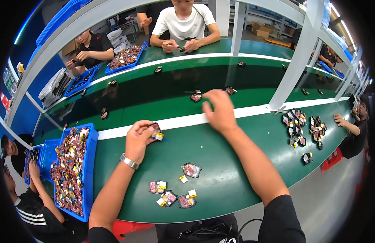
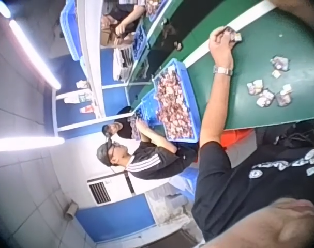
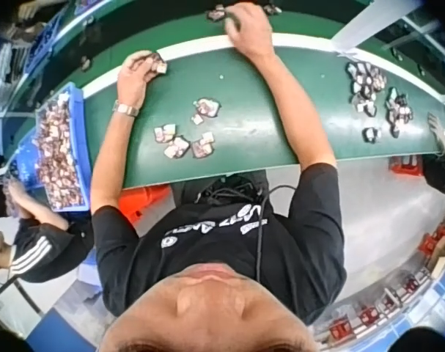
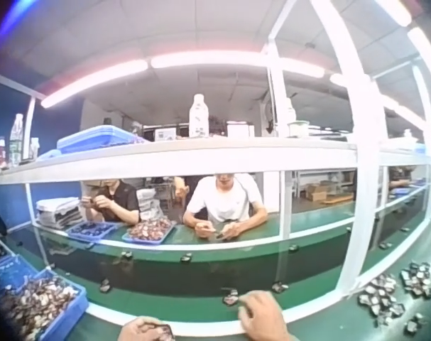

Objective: Assembling small electronic components or toy car parts on a production line.

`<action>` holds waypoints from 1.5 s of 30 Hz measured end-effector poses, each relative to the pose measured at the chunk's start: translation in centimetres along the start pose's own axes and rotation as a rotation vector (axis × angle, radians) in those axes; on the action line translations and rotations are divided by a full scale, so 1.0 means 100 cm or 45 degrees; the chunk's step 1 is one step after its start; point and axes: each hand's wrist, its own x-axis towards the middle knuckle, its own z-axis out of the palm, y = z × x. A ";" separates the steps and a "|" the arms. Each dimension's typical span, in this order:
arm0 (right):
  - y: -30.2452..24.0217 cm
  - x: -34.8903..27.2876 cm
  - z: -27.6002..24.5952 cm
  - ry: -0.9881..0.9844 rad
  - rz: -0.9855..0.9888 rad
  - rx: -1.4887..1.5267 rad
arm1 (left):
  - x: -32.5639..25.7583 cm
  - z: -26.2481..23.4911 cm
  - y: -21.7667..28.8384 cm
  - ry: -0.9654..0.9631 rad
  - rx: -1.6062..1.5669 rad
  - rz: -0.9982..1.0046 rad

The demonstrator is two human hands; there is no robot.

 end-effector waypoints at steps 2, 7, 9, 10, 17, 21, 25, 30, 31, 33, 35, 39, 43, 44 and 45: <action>0.058 -0.001 -0.007 0.184 0.167 -0.177 | 0.020 -0.005 0.001 0.053 0.064 0.030; 0.122 -0.003 -0.019 0.004 0.598 -0.470 | 0.084 -0.009 0.012 0.165 0.238 0.060; 0.121 0.003 -0.015 -0.128 0.665 -0.477 | 0.110 -0.019 0.007 0.203 0.401 0.128; 0.120 0.006 -0.016 -0.264 0.735 -0.496 | 0.120 -0.022 0.004 0.228 0.442 0.166; 0.129 0.011 -0.017 -0.196 0.643 -0.292 | 0.155 -0.027 -0.010 0.187 0.921 0.215; 0.100 0.017 -0.006 -0.107 0.411 0.077 | 0.147 -0.034 -0.019 0.310 1.183 0.453; 0.031 0.019 -0.007 -0.258 0.163 0.421 | 0.107 -0.012 -0.008 0.337 0.951 0.665; -0.040 0.008 -0.006 -0.603 -0.025 0.613 | 0.042 0.014 0.012 -0.397 0.237 0.047; -0.053 0.007 -0.008 -0.670 -0.064 0.642 | 0.033 0.013 0.011 -0.520 0.110 -0.063; -0.070 0.003 -0.010 -0.704 -0.242 0.614 | 0.018 0.010 0.011 -0.713 0.007 -0.184; -0.077 -0.001 -0.010 -0.697 -0.368 0.572 | 0.009 0.003 0.010 -0.723 -0.063 -0.193; -0.093 -0.012 -0.015 -0.544 -0.288 0.420 | -0.008 0.004 0.018 -0.683 -0.126 -0.193; -0.105 -0.024 -0.015 -0.470 -0.216 0.281 | -0.022 0.008 0.016 -0.606 -0.203 -0.246; -0.107 -0.027 -0.011 -0.425 -0.181 0.295 | -0.024 0.010 0.014 -0.578 -0.202 -0.217; -0.107 -0.029 -0.009 -0.427 -0.173 0.289 | -0.025 0.012 0.012 -0.554 -0.204 -0.193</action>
